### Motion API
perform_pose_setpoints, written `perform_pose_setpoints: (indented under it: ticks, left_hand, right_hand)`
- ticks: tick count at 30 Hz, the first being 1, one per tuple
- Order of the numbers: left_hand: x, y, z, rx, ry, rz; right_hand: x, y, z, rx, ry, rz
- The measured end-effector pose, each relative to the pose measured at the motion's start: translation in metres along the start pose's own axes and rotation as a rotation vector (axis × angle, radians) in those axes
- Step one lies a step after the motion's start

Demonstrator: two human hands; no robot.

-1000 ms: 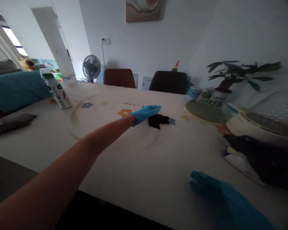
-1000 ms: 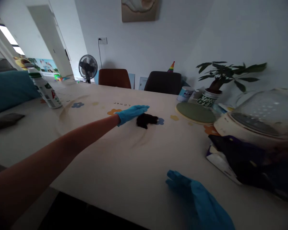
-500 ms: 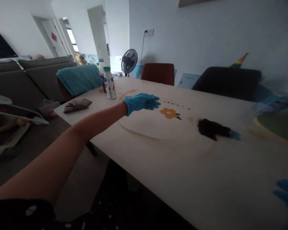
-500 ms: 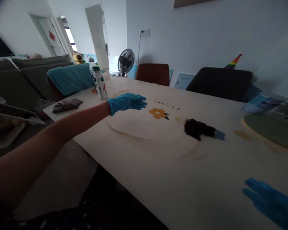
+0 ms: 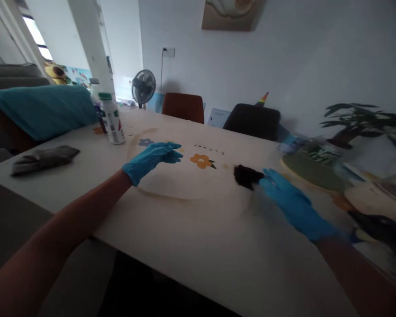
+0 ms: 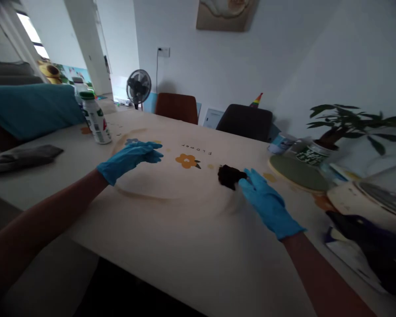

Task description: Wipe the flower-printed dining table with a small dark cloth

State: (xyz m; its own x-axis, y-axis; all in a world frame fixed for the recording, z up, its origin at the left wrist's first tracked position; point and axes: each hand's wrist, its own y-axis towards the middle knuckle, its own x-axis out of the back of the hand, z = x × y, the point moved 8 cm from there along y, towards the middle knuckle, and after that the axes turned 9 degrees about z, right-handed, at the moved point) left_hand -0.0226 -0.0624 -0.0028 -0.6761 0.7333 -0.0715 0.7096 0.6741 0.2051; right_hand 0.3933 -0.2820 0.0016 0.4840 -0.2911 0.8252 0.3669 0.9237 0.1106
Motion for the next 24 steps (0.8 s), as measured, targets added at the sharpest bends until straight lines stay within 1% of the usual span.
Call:
perform_pose_setpoints:
  ticks: [2, 3, 4, 6, 9, 12, 15, 17, 19, 21, 24]
  left_hand:
    - [-0.004, -0.006, -0.01, -0.04, 0.044, -0.016]
    - [-0.005, -0.01, -0.015, -0.051, 0.07, -0.038]
    - [-0.006, -0.012, -0.019, -0.058, 0.097, -0.066]
    - [-0.006, -0.017, -0.024, -0.054, 0.155, -0.119]
    - [-0.01, -0.022, -0.029, -0.043, 0.197, -0.169]
    - [-0.018, -0.026, -0.035, -0.027, 0.203, -0.2]
    - [-0.024, -0.028, -0.039, 0.0, 0.209, -0.218]
    - [-0.025, -0.027, -0.038, -0.002, 0.189, -0.209]
    - [-0.022, -0.023, -0.034, -0.025, 0.15, -0.207]
    - [-0.015, -0.02, -0.028, -0.057, 0.12, -0.226]
    - [-0.01, -0.017, -0.025, -0.093, 0.131, -0.256]
  right_hand:
    - [-0.02, 0.024, -0.005, -0.058, -0.056, 0.086]
    - [-0.03, 0.034, -0.005, -0.064, -0.099, 0.131]
    - [-0.039, 0.044, -0.004, -0.055, -0.149, 0.168]
    - [-0.052, 0.061, -0.001, -0.026, -0.241, 0.201]
    - [-0.063, 0.08, 0.0, 0.013, -0.305, 0.208]
    - [-0.066, 0.087, 0.0, 0.074, -0.308, 0.186]
    - [-0.07, 0.075, 0.003, 0.167, -0.306, 0.18]
    - [-0.078, 0.059, 0.007, 0.215, -0.29, 0.205]
    - [-0.087, 0.038, 0.013, 0.235, -0.267, 0.249]
    - [-0.097, 0.017, 0.024, 0.264, -0.25, 0.307]
    - [-0.114, -0.006, 0.054, 0.369, -0.227, 0.398]
